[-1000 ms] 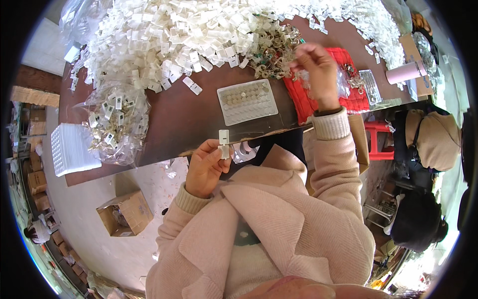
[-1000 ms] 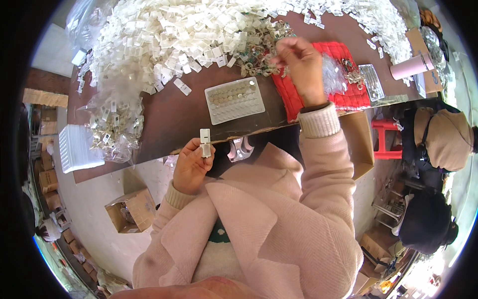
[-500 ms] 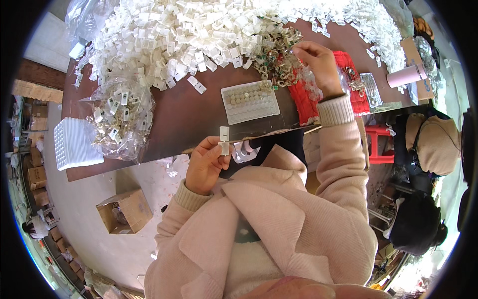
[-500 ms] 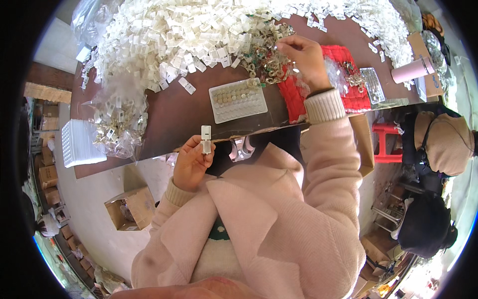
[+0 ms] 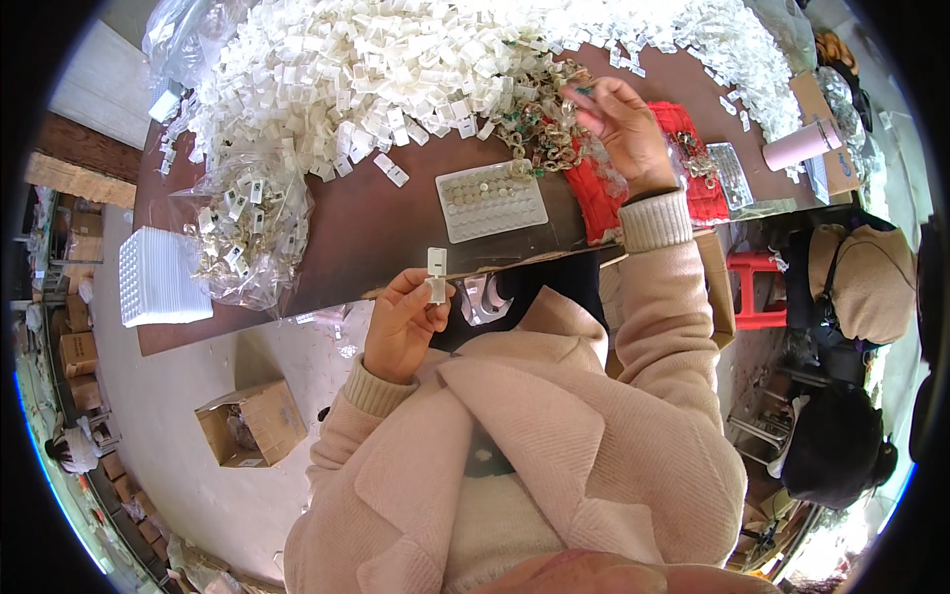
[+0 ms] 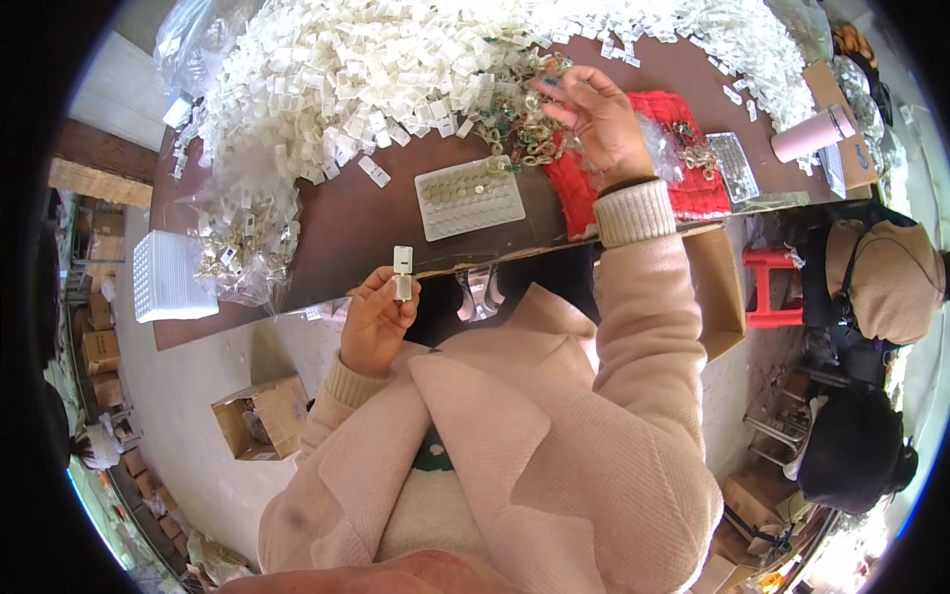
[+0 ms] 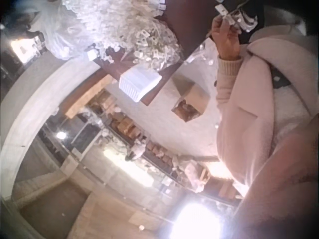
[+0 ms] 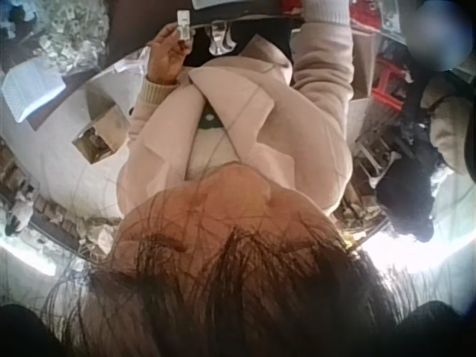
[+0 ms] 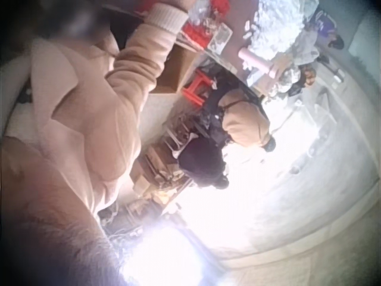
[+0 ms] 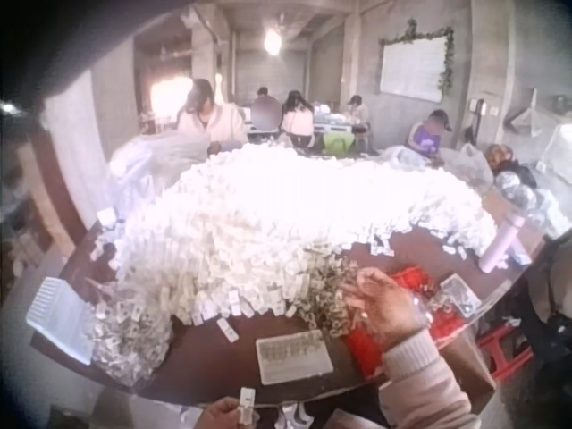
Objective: The person repeatedly picks small white plastic housings and metal contacts from a tray, inserts the contacts into the housings, and tests each assembly by pressing a button to light an LED. Completed units are placed into a plastic bag on the table.
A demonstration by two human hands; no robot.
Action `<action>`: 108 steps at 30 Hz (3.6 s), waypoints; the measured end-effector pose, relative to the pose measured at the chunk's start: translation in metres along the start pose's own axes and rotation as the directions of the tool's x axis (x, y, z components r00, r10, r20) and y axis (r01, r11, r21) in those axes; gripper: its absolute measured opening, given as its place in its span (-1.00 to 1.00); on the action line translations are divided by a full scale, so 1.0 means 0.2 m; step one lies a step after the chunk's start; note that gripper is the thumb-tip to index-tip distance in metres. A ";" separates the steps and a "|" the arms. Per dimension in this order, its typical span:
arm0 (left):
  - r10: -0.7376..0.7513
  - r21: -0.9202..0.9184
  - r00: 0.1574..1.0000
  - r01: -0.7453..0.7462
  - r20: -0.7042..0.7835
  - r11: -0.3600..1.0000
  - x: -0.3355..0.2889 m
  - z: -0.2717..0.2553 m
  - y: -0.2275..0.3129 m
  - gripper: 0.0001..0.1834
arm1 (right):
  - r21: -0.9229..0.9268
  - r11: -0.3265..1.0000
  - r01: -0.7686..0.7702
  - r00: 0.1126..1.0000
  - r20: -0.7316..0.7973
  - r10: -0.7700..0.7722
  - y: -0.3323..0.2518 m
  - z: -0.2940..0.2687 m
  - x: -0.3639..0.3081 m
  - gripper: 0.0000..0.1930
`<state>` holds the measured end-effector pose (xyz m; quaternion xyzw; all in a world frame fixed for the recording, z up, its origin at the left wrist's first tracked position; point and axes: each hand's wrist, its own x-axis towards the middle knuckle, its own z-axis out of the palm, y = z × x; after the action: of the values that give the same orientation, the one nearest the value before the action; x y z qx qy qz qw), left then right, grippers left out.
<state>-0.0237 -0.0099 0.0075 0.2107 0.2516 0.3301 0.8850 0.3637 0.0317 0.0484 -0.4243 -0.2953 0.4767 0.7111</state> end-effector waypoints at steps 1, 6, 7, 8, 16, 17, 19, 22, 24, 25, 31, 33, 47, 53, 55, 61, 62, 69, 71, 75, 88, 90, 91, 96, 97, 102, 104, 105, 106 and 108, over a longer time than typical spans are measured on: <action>-0.008 0.004 1.000 0.008 0.000 1.000 0.00 0.00 0.00 -0.80 | -0.062 0.998 0.034 0.999 0.011 -0.033 0.02 0.01 0.00 -0.95; -0.006 -0.013 1.000 0.007 0.014 1.000 0.01 0.03 -0.01 -0.81 | 0.030 0.998 -0.053 0.994 -0.095 0.056 0.08 0.04 -0.03 -0.88; 0.002 0.009 1.000 -0.002 0.010 1.000 0.02 0.04 0.00 -0.82 | 0.010 0.999 -0.046 0.995 -0.088 0.047 0.08 0.04 -0.04 -0.89; 0.013 0.025 1.000 -0.014 0.018 1.000 0.03 0.06 0.01 -0.82 | -0.006 0.999 -0.046 0.994 -0.096 0.045 0.08 0.04 -0.04 -0.89; 0.243 0.296 0.968 -0.252 0.068 0.921 0.31 0.35 0.12 -0.79 | -0.112 0.982 0.149 0.988 0.068 -0.142 0.05 0.15 -0.13 -0.93; 0.290 0.350 0.953 -0.301 0.085 0.887 0.37 0.39 0.13 -0.78 | -0.174 0.972 0.159 0.985 0.100 -0.143 0.05 0.17 -0.15 -0.93; 0.372 0.458 0.920 -0.384 0.122 0.802 0.48 0.49 0.15 -0.76 | -0.298 0.939 0.170 0.981 0.142 -0.133 0.03 0.22 -0.20 -0.93; 0.438 0.422 0.889 -0.451 0.134 0.786 0.58 0.59 0.17 -0.73 | -0.388 0.861 0.328 0.935 0.266 -0.237 0.01 0.29 -0.28 -0.92; 0.421 0.465 0.891 -0.450 0.170 0.763 0.60 0.63 0.17 -0.73 | -0.482 0.761 0.434 0.894 0.338 -0.295 -0.02 0.32 -0.32 -0.90; 0.422 0.466 0.882 -0.470 0.211 0.749 0.60 0.63 0.17 -0.73 | -0.495 0.735 0.463 0.881 0.347 -0.321 -0.02 0.33 -0.33 -0.89; 0.464 0.485 0.873 -0.473 0.147 0.736 0.59 0.60 0.13 -0.72 | -0.542 0.677 0.497 0.866 0.356 -0.351 -0.03 0.38 -0.37 -0.83; 0.473 0.468 0.869 -0.482 0.145 0.741 0.58 0.59 0.12 -0.71 | -0.589 0.620 0.518 0.855 0.360 -0.373 -0.03 0.38 -0.39 -0.81; 0.452 0.448 0.868 -0.495 0.208 0.745 0.45 0.52 0.11 -0.67 | -0.333 0.840 0.428 0.874 0.391 -0.290 0.04 0.40 -0.44 -0.81; 0.375 0.438 0.897 -0.442 0.235 0.783 0.39 0.51 0.19 -0.68 | -0.477 0.738 0.478 0.843 0.485 -0.232 -0.01 0.41 -0.49 -0.81; 0.320 0.522 0.918 -0.395 0.233 0.756 0.38 0.50 0.24 -0.69 | -0.520 0.681 0.516 0.822 0.525 -0.223 -0.02 0.42 -0.50 -0.83; 0.071 0.763 0.971 -0.225 0.230 0.606 0.39 0.49 0.35 -0.68 | -0.524 0.582 0.622 0.735 0.647 -0.204 -0.04 0.44 -0.51 -0.85; 0.047 0.776 0.968 -0.228 0.248 0.588 0.40 0.49 0.36 -0.69 | -0.522 0.585 0.621 0.729 0.659 -0.186 -0.04 0.44 -0.51 -0.84; 0.004 0.797 0.966 -0.215 0.258 0.565 0.39 0.49 0.38 -0.72 | -0.499 0.541 0.677 0.673 0.717 -0.182 -0.06 0.46 -0.51 -0.77; 0.008 0.788 0.968 -0.207 0.249 0.580 0.40 0.48 0.37 -0.73 | -0.512 0.546 0.663 0.686 0.707 -0.170 -0.06 0.46 -0.52 -0.73; 0.024 0.779 0.976 -0.188 0.217 0.598 0.40 0.47 0.36 -0.74 | -0.502 0.521 0.690 0.665 0.724 -0.183 -0.05 0.47 -0.51 -0.70; 0.120 0.634 0.959 -0.260 0.255 0.728 0.35 0.45 0.34 -0.71 | -0.514 0.713 0.477 0.821 0.551 -0.151 -0.01 0.44 -0.49 -0.82; 0.198 0.615 0.946 -0.318 0.257 0.722 0.34 0.44 0.30 -0.70 | -0.503 0.744 0.440 0.836 0.532 -0.135 0.00 0.44 -0.48 -0.84; 0.213 0.622 0.949 -0.315 0.234 0.717 0.34 0.43 0.29 -0.70 | -0.494 0.754 0.433 0.837 0.530 -0.134 0.01 0.44 -0.48 -0.82; 0.223 0.520 0.961 -0.275 0.162 0.809 0.37 0.38 0.28 -0.72 | -0.261 0.960 0.097 0.898 0.439 0.029 0.07 0.46 -0.47 -0.84; 0.269 0.470 0.950 -0.312 0.159 0.826 0.37 0.37 0.27 -0.72 | -0.239 0.968 0.076 0.905 0.424 0.034 0.08 0.46 -0.47 -0.85; 0.393 0.392 0.911 -0.410 0.125 0.824 0.33 0.34 0.23 -0.72 | -0.070 0.996 0.046 0.922 0.386 -0.015 0.14 0.50 -0.46 -0.89; 0.378 0.351 0.918 -0.395 0.118 0.849 0.30 0.33 0.21 -0.70 | -0.024 0.999 0.025 0.914 0.404 -0.013 0.17 0.53 -0.45 -0.90; 0.351 0.301 0.930 -0.367 0.106 0.880 0.30 0.32 0.20 -0.70 | 0.019 1.000 0.003 0.910 0.415 -0.010 0.19 0.54 -0.45 -0.90; 0.316 0.256 0.943 -0.332 0.104 0.908 0.29 0.32 0.20 -0.70 | 0.010 1.000 -0.007 0.907 0.421 0.002 0.20 0.55 -0.46 -0.90; 0.252 0.185 0.965 -0.262 0.077 0.947 0.28 0.30 0.21 -0.71 | 0.027 0.999 -0.023 0.903 0.430 0.009 0.22 0.57 -0.47 -0.90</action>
<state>0.0276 0.0452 0.0603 0.3354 0.2296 0.4110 0.8160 0.2160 -0.0101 0.0616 -0.3002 -0.4337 0.5687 0.6311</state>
